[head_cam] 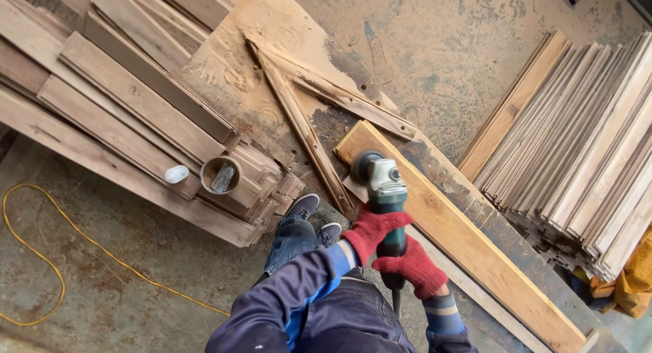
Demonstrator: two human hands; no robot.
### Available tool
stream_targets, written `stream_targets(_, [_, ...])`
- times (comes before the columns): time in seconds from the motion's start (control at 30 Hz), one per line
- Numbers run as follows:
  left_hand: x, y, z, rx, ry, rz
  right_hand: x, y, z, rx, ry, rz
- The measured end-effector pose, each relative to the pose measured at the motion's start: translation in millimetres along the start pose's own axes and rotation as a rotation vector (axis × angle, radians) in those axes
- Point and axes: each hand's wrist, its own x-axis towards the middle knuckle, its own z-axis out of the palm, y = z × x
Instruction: Sanding a piece of wood using an angle grinder with a sanding disc.
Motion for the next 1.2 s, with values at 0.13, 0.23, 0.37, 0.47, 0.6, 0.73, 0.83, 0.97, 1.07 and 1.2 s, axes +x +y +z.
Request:
stream_targets(0.13, [0,37,-24,-0.203,-0.074,0.059,14,-28,18,-0.051,-0.037,-0.015])
stream_targets(0.23, [9,56,-24,-0.144,-0.085,0.021,15,-48,26,-0.091,-0.014,-0.074])
stream_targets(0.37, [9,57,8,-0.113,-0.176,-0.017,8,-28,7,0.011,0.09,-0.087])
stream_targets(0.47, [-7,49,39,-0.04,-0.276,-0.133,-2,10,-19,0.145,0.092,-0.072])
stream_targets(0.6, [-14,12,62,0.12,-0.417,-0.158,-14,70,-35,0.317,0.215,0.011])
stream_targets(0.73, [-27,21,49,0.245,-0.412,-0.189,-19,68,-24,0.331,0.244,0.023])
stream_targets(0.83, [-16,7,32,0.007,-0.356,-0.167,-17,44,-9,0.201,0.222,-0.003])
stream_targets(0.97, [-9,12,0,-0.144,-0.15,-0.105,-16,-4,32,0.046,0.17,-0.011])
stream_targets(1.07, [-2,32,-24,-0.207,-0.032,-0.072,2,-21,54,-0.118,0.212,-0.048])
stream_targets(1.2, [4,58,-48,-0.244,0.028,-0.031,13,-46,71,-0.233,0.158,-0.106])
